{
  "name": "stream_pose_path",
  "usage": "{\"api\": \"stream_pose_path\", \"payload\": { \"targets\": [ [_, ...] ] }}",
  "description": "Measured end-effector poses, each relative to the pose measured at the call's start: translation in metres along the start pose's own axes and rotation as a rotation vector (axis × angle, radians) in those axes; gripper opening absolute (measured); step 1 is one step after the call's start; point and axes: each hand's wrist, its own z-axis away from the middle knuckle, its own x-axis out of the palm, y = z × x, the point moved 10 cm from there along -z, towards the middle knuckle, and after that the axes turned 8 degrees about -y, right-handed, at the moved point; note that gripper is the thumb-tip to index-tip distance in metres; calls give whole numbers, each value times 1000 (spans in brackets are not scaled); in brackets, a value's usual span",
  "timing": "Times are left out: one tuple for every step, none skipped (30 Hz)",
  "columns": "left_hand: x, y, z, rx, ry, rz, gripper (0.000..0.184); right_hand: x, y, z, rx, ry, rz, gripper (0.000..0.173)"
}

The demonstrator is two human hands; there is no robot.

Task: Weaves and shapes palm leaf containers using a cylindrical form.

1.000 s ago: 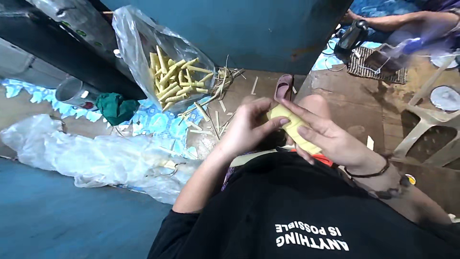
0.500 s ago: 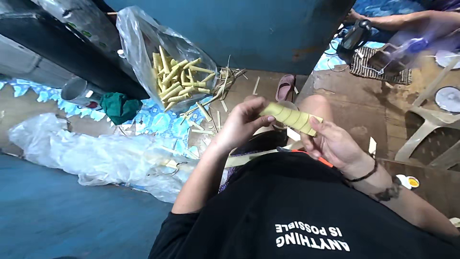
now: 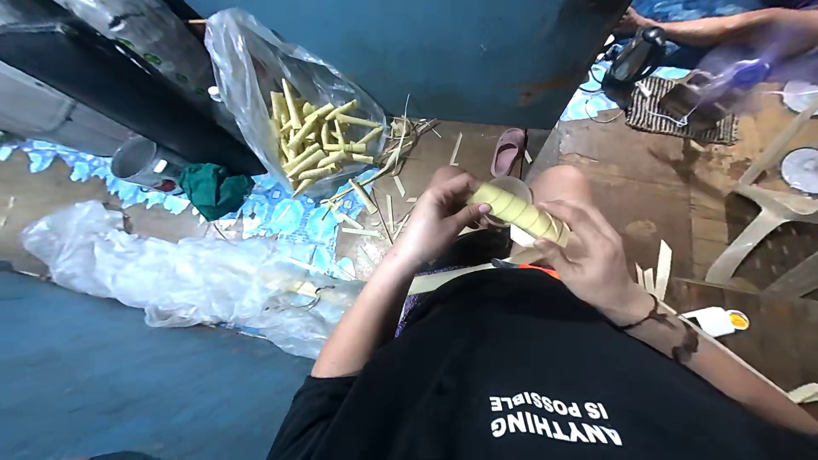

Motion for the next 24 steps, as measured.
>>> {"api": "stream_pose_path", "payload": {
  "targets": [
    [0, -1, 0, 3, 3, -1, 14, 0, 2, 1, 11, -1, -26, 41],
    [0, -1, 0, 7, 1, 0, 15, 3, 15, 3, 139, -28, -204, 36],
    [2, -1, 1, 11, -9, 5, 15, 9, 31, 6, 317, -54, -475, 31],
    [4, -2, 1, 15, -21, 16, 14, 19, 41, 10, 470, -70, -732, 35],
    [7, -3, 2, 19, -25, 25, 13, 23, 45, 13, 545, -72, -832, 39],
    [7, -5, 1, 19, -14, 28, 12, 19, 43, 13, 504, -68, -749, 38],
    [6, -8, 1, 16, 5, 28, 11, 11, 35, 12, 381, -52, -527, 34],
    [5, -10, 1, 17, 24, 34, 10, 4, 23, 11, 223, -27, -270, 33],
    [4, -12, 1, 20, 37, 40, 10, 1, 13, 12, 97, -12, -115, 39],
    [5, -14, 1, 25, 32, 52, 13, 1, 14, 14, 88, -17, -125, 41],
    [7, -15, 1, 32, 14, 67, 16, 4, 25, 17, 215, -63, -307, 38],
    [10, -15, 2, 44, -9, 74, 19, 12, 37, 21, 394, -131, -606, 35],
    [14, -14, 3, 59, -32, 74, 17, 22, 42, 27, 542, -194, -879, 40],
    [18, -13, 5, 62, -47, 66, 14, 27, 42, 32, 610, -234, -1033, 45],
    [20, -13, 5, 62, -56, 50, 12, 27, 41, 35, 613, -244, -1052, 46],
    [20, -14, 5, 56, -61, 33, 12, 24, 42, 36, 582, -232, -1002, 44],
    [21, -16, 5, 46, -64, 16, 12, 18, 45, 41, 533, -198, -917, 41],
    [20, -18, 5, 38, -69, -7, 13, 9, 49, 48, 491, -144, -802, 39],
    [20, -21, 5, 31, -76, -22, 14, -4, 57, 58, 472, -73, -660, 37],
    [19, -24, 4, 27, -81, -31, 14, -20, 70, 70, 475, 25, -534, 36],
    [18, -28, 3, 26, -86, -22, 14, -37, 92, 83, 502, 148, -412, 34],
    [17, -32, 2, 25, -88, -6, 15, -56, 121, 102, 550, 286, -306, 34],
    [16, -36, 1, 24, -89, 3, 16, -76, 151, 130, 625, 401, -198, 34],
    [16, -40, -1, 17, -90, 9, 15, -94, 180, 169, 750, 491, -104, 35]
  ]
}}
